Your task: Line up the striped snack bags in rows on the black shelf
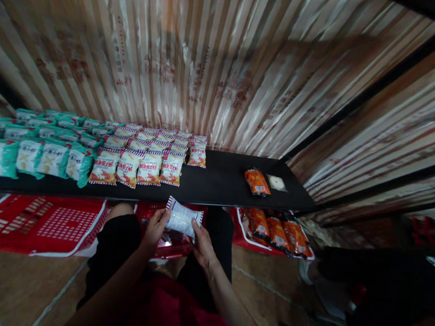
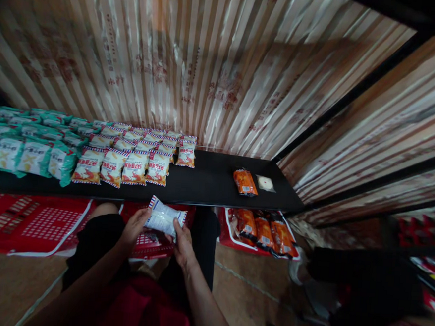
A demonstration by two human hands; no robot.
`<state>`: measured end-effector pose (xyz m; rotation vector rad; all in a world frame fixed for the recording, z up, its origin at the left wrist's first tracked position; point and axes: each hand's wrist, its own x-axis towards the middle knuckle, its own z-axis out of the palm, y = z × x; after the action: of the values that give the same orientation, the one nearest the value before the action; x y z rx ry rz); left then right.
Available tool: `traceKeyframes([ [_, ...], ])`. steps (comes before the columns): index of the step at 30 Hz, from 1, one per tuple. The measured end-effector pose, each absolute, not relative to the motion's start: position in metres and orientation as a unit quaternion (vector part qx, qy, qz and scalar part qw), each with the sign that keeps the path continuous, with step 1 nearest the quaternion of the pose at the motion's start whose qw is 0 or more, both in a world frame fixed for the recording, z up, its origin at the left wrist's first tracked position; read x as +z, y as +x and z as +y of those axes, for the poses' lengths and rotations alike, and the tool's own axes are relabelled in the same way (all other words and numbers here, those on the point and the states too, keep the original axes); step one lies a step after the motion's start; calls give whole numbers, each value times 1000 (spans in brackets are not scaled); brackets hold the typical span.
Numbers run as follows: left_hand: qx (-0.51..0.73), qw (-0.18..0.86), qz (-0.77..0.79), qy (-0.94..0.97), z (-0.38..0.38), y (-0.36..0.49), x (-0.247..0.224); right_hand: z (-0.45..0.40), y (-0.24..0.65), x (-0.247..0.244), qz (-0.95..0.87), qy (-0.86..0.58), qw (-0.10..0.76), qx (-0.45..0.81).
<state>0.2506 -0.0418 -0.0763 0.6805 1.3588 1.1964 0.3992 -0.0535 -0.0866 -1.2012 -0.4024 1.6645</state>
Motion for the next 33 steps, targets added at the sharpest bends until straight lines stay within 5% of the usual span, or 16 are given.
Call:
traceKeyframes([
  [7, 485, 629, 539, 280, -49, 244, -76, -39, 394, -76, -188, -534, 491, 662],
  [26, 486, 549, 620, 279, -55, 242, -96, -41, 375, -77, -112, -500, 534, 672],
  [33, 434, 222, 663, 568, -65, 245, -85, -43, 382, -77, -130, -529, 544, 638],
])
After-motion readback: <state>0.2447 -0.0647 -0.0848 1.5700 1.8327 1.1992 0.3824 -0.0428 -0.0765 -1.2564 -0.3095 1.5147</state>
